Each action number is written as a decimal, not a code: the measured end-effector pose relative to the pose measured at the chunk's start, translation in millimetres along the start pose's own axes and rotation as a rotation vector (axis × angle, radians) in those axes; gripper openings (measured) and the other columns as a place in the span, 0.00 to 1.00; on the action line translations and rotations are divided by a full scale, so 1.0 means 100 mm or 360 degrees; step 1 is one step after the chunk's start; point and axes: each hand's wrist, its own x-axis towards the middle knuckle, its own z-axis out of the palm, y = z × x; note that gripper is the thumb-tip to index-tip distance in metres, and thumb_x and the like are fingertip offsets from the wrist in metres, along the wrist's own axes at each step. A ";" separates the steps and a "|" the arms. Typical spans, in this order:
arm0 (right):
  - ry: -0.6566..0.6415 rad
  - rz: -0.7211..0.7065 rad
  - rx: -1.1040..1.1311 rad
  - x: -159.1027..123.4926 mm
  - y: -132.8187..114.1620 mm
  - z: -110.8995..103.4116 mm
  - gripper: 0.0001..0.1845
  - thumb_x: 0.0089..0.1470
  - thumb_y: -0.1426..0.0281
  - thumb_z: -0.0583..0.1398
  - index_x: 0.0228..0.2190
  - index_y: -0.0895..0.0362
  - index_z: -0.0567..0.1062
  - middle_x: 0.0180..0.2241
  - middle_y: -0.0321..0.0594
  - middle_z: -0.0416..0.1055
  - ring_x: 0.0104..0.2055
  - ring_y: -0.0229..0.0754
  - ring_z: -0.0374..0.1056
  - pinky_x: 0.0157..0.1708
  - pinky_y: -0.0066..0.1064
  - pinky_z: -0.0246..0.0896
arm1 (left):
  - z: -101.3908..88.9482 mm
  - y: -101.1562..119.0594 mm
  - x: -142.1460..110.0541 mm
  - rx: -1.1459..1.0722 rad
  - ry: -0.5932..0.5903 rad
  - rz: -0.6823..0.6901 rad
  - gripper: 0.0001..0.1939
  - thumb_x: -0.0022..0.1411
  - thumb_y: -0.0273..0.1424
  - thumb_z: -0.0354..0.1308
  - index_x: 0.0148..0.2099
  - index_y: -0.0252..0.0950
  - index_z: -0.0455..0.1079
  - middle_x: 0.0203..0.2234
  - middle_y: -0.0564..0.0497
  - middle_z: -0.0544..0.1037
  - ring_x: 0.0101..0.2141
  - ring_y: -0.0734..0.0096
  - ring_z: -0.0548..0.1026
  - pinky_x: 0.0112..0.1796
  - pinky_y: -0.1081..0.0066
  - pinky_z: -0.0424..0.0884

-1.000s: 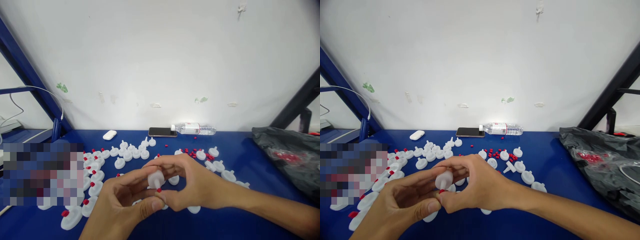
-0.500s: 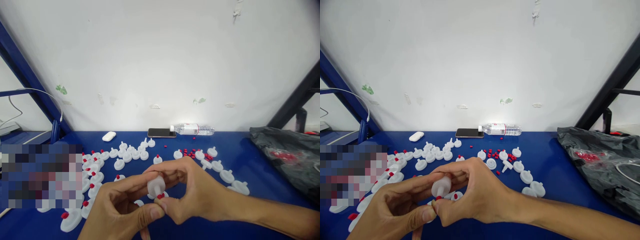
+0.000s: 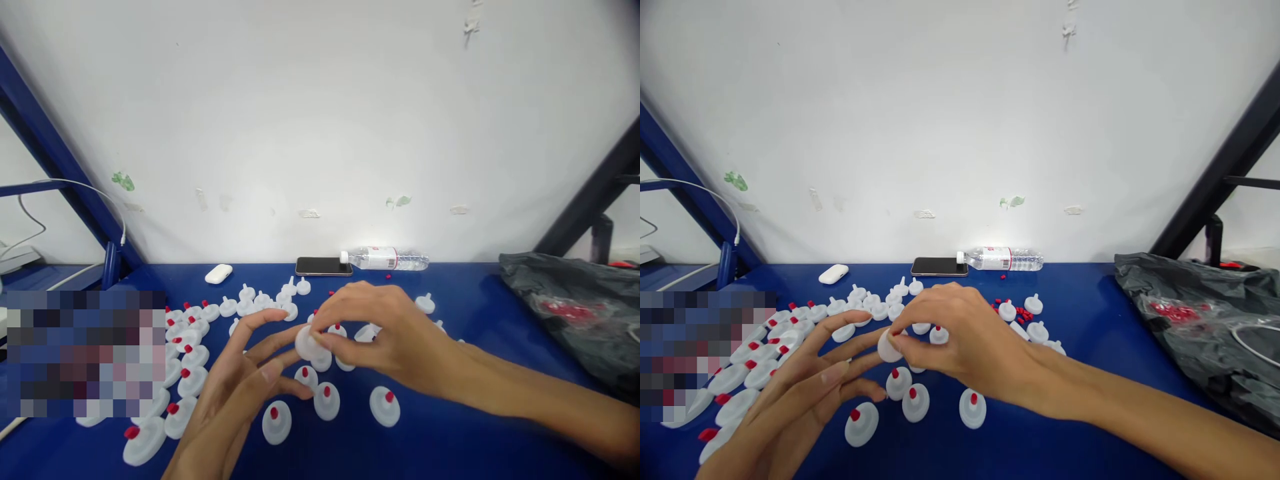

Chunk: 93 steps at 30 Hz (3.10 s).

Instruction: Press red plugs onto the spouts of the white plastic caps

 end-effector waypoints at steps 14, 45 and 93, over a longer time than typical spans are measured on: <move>-0.0371 0.0322 -0.0325 0.05 0.78 -0.10 0.19 0.69 0.58 0.57 0.45 0.55 0.84 0.45 0.43 0.82 0.47 0.49 0.75 0.46 0.40 0.68 | -0.10 -0.07 0.03 0.1655 0.0231 0.0666 0.07 0.72 0.36 0.51 0.48 0.48 0.70 0.43 0.57 0.79 0.30 0.75 0.76 0.26 0.77 0.71; -0.0415 0.0294 0.0432 0.08 0.02 -0.27 0.10 0.61 0.59 0.67 0.38 0.50 0.86 0.34 0.35 0.83 0.34 0.39 0.75 0.31 0.29 0.67 | 0.02 -0.11 0.04 0.1617 0.0164 0.0824 0.18 0.63 0.42 0.65 0.56 0.51 0.75 0.36 0.58 0.84 0.25 0.76 0.79 0.33 0.75 0.78; -0.0267 0.0594 0.0782 0.04 0.05 -0.05 0.04 0.55 0.70 0.71 0.32 0.54 0.81 0.34 0.34 0.77 0.38 0.38 0.76 0.37 0.27 0.70 | -0.15 -0.29 0.10 0.1620 0.0232 0.1099 0.17 0.65 0.30 0.64 0.54 0.50 0.70 0.42 0.60 0.81 0.19 0.85 0.71 0.21 0.82 0.73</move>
